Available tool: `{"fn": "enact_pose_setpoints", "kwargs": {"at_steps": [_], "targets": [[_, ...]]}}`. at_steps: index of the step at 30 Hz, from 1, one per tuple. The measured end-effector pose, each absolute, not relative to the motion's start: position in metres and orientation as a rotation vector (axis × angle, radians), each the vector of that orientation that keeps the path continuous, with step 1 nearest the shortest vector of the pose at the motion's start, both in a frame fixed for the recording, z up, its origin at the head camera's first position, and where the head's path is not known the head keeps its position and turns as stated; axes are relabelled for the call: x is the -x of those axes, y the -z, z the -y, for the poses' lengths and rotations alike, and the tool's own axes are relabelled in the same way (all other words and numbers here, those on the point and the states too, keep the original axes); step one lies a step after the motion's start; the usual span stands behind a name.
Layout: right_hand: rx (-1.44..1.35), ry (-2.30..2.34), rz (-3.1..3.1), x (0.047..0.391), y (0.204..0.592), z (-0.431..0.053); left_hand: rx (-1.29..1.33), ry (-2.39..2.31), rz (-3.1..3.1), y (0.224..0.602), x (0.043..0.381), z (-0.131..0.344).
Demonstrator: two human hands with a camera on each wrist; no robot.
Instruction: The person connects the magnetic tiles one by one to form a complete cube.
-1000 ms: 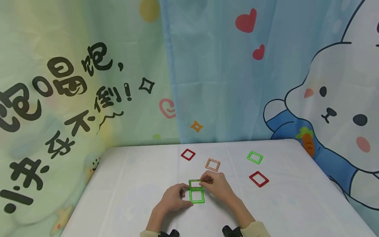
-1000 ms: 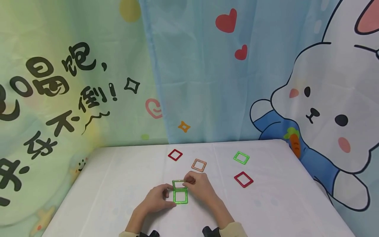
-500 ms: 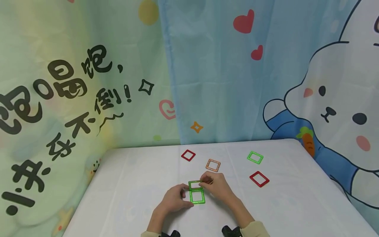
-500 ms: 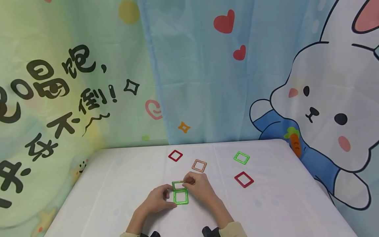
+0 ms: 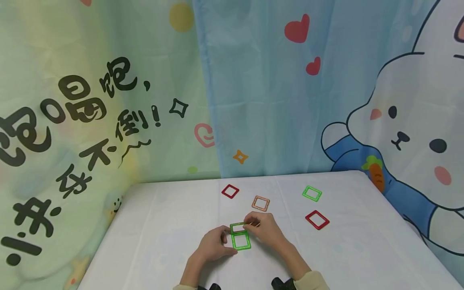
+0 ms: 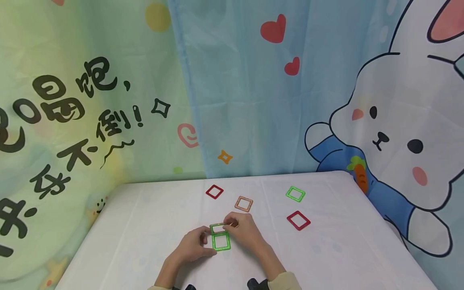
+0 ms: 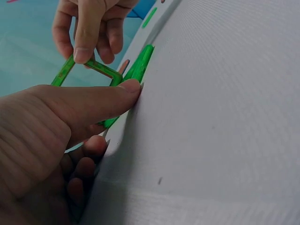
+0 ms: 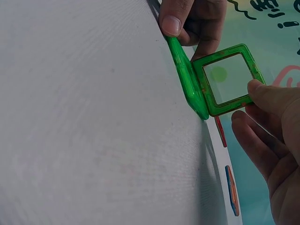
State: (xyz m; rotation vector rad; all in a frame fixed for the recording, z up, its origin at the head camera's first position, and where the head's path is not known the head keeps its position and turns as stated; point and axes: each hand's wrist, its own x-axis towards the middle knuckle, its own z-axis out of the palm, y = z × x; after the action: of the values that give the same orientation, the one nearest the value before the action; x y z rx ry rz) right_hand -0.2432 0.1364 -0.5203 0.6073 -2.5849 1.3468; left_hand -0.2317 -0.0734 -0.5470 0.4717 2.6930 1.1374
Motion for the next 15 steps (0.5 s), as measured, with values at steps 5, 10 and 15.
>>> {"fn": "enact_pose_setpoints", "kwargs": {"at_steps": [5, 10, 15], "targets": [[-0.598, -1.336, 2.569, 0.2447, 0.5216, -0.1379, -0.491, -1.135, -2.693, 0.5443, 0.2315, 0.0729], [-0.586, -1.352, 2.580, 0.2446, 0.5244, -0.1387, -0.479, -1.167, -2.681, 0.5426, 0.2314, 0.0734], [-0.586, -1.380, 2.587, 0.2427, 0.5243, -0.1394, -0.442, -1.214, -2.674, 0.5424, 0.2349, 0.0719]]}}
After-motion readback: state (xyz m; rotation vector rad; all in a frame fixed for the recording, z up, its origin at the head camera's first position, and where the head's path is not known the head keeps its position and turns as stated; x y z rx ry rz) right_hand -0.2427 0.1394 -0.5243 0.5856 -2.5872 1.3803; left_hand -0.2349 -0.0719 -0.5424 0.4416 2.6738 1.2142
